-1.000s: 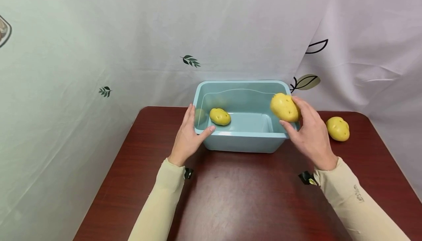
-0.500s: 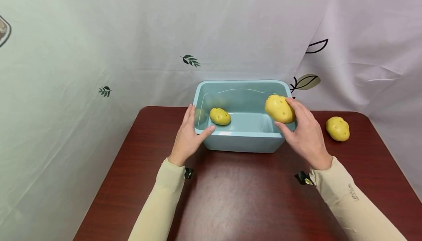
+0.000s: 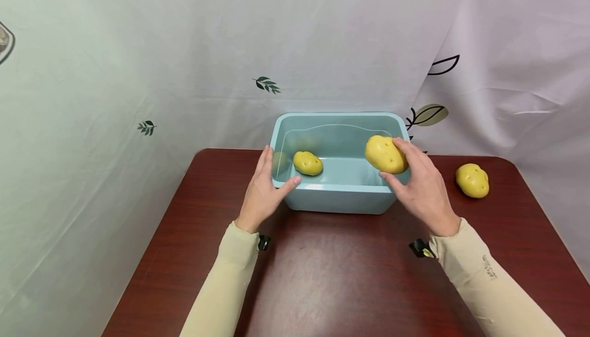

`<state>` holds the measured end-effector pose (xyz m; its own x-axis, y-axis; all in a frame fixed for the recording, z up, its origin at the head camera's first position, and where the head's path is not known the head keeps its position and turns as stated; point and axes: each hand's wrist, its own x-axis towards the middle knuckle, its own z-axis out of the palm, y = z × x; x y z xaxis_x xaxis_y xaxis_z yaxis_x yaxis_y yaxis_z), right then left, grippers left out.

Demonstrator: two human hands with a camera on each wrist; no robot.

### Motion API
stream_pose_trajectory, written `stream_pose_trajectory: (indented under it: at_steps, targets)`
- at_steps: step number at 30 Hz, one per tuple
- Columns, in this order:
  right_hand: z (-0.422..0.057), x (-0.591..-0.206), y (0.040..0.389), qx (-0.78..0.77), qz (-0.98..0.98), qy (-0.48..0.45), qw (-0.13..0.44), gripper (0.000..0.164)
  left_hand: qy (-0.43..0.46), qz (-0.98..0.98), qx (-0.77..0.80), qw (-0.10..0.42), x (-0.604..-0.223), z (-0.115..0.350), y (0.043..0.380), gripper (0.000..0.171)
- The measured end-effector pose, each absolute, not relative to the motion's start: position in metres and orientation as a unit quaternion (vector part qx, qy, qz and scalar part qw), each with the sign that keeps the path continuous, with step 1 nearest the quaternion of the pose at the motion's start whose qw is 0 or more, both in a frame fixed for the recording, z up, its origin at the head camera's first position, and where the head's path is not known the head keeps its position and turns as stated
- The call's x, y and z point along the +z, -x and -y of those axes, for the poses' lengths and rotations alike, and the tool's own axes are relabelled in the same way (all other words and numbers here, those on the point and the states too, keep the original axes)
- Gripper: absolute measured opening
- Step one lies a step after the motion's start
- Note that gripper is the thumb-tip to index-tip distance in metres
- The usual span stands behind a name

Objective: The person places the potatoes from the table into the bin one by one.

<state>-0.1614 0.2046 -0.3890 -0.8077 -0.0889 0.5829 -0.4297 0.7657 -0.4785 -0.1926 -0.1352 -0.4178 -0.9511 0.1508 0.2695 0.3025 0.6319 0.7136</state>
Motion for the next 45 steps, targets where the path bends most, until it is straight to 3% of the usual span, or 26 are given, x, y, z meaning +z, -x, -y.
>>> stream_pose_trajectory:
  at_steps: [13, 31, 45]
  targets:
    - [-0.2051, -0.3900, 0.1656, 0.310, 0.903, -0.157, 0.252, 0.082, 0.126, 0.899, -0.408, 0.094, -0.4176, 0.1355, 0.1933, 0.104]
    - [-0.2067, -0.3913, 0.1682, 0.331, 0.913, -0.132, 0.199, 0.077, 0.126, 0.899, -0.409, 0.096, -0.4181, 0.1347, 0.1937, 0.104]
    - [-0.2066, -0.3942, 0.1680, 0.340, 0.913, -0.117, 0.191, 0.072, 0.122, 0.901, -0.407, 0.093, -0.4167, 0.1342, 0.1931, 0.103]
